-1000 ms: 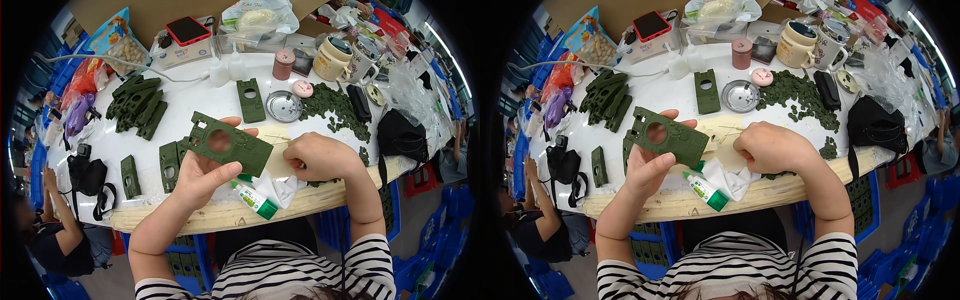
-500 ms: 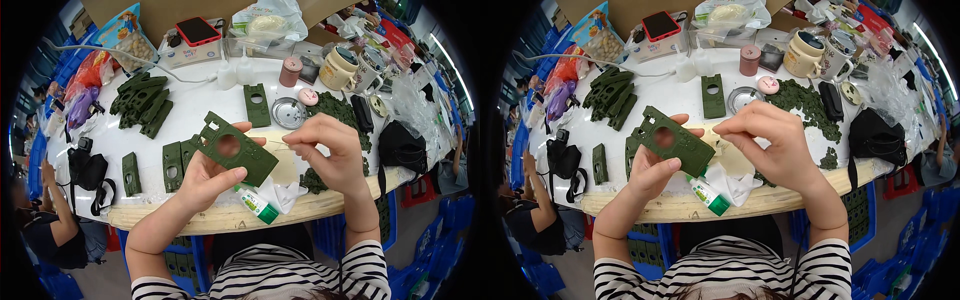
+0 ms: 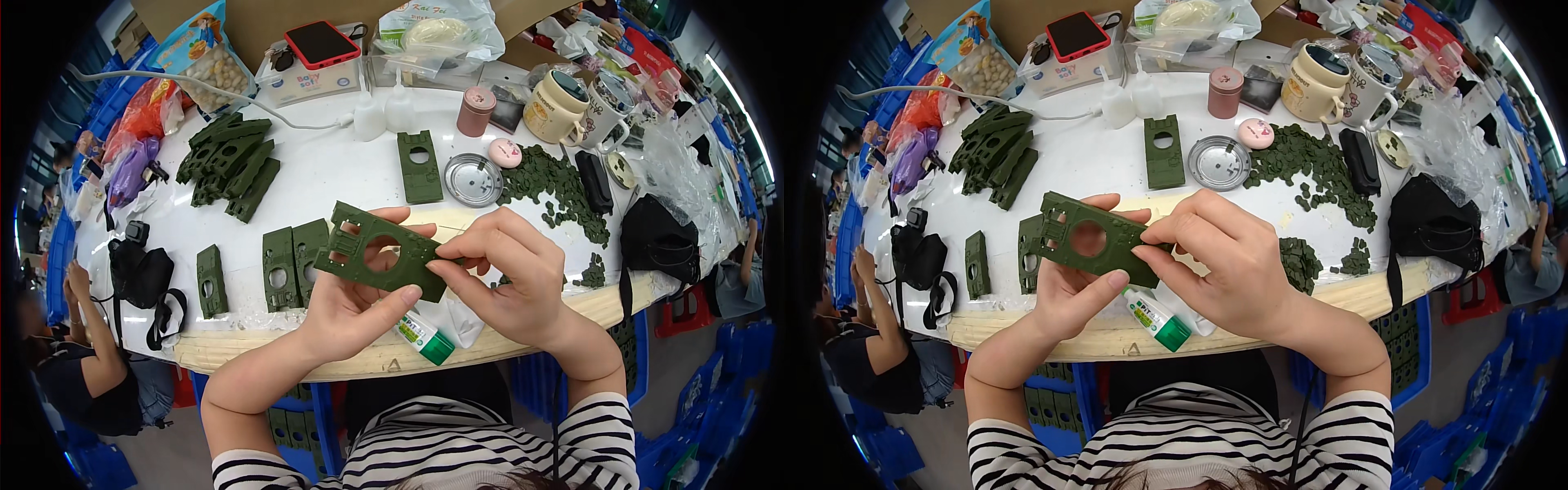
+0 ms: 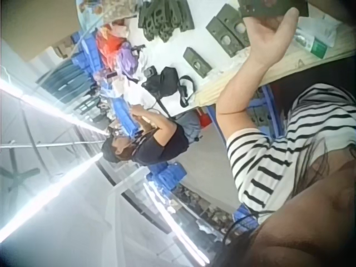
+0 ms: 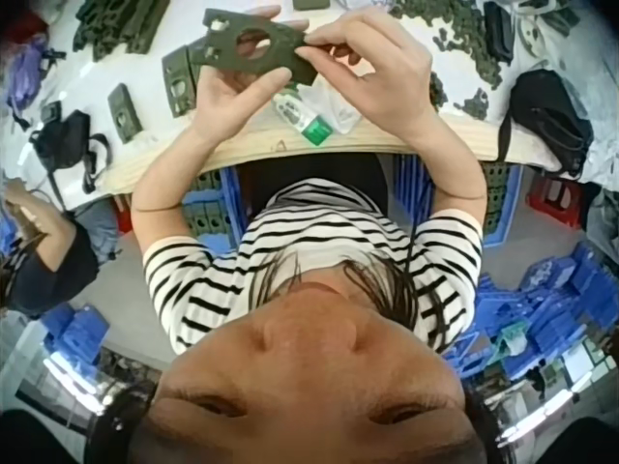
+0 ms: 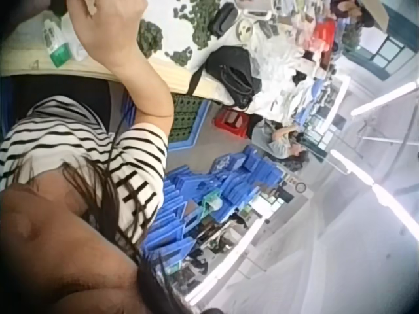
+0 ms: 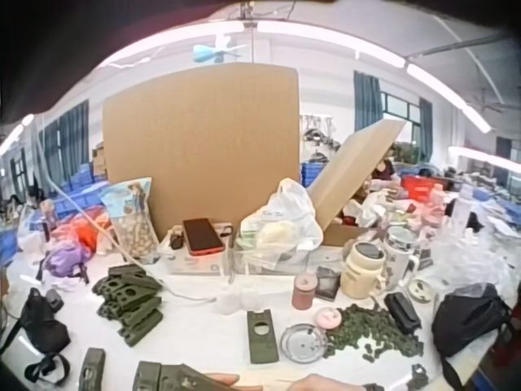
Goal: Assembling plastic toy tank parts by applying glue and attaching components.
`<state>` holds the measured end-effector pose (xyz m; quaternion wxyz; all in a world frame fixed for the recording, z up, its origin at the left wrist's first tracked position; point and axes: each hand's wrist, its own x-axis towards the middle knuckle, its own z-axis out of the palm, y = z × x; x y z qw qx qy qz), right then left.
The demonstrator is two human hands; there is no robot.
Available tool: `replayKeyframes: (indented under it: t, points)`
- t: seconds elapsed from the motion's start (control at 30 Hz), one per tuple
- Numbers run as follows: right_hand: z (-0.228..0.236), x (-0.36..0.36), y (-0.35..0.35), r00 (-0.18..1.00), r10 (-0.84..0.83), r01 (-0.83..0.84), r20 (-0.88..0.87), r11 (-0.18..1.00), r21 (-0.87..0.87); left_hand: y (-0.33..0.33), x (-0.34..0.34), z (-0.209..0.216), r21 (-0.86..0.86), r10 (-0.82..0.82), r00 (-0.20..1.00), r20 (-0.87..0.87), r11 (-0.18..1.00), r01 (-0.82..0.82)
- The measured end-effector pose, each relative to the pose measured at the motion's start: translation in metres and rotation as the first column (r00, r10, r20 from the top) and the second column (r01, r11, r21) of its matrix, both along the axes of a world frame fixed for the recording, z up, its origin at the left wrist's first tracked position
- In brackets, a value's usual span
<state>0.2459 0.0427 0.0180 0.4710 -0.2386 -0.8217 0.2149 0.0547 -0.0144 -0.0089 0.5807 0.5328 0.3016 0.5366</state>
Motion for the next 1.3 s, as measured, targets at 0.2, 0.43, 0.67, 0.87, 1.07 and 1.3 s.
replayKeyframes:
  t: [0.2, 0.43, 0.67, 0.87, 1.07, 1.3]
  points:
    - [-0.0005, 0.0002, -0.0021, 1.0, 0.002, -0.002, 0.005, 0.998, -0.056, 0.0008, -0.0003, -0.0013, 0.02, -0.009, 1.0, -0.016, 1.0, 0.009]
    - [-0.0017, -0.0005, -0.0013, 1.0, 0.003, -0.003, 0.007, 1.0, -0.015, 0.0011, -0.0001, -0.0022, 0.038, -0.01, 1.0, -0.015, 0.999, 0.01]
    - [-0.0013, -0.0011, -0.0019, 1.0, -0.003, 0.003, 0.007, 1.0, -0.017, 0.0013, -0.0009, -0.0029, 0.052, -0.014, 1.0, -0.021, 0.999, 0.015]
    - [-0.0021, -0.0003, -0.0027, 1.0, -0.009, 0.009, 0.014, 1.0, 0.002, 0.0017, -0.0007, -0.0019, 0.047, -0.026, 1.0, -0.012, 0.999, 0.027]
    - [-0.003, -0.0003, -0.0025, 1.0, -0.011, 0.011, 0.015, 1.0, 0.016, 0.0018, -0.0008, -0.0014, 0.043, -0.028, 0.999, -0.021, 0.999, 0.029]
    - [-0.0019, 0.0005, -0.0017, 1.0, -0.001, 0.0, 0.024, 1.0, 0.014, 0.0034, -0.002, 0.0012, 0.008, -0.047, 0.999, -0.007, 0.999, 0.047]
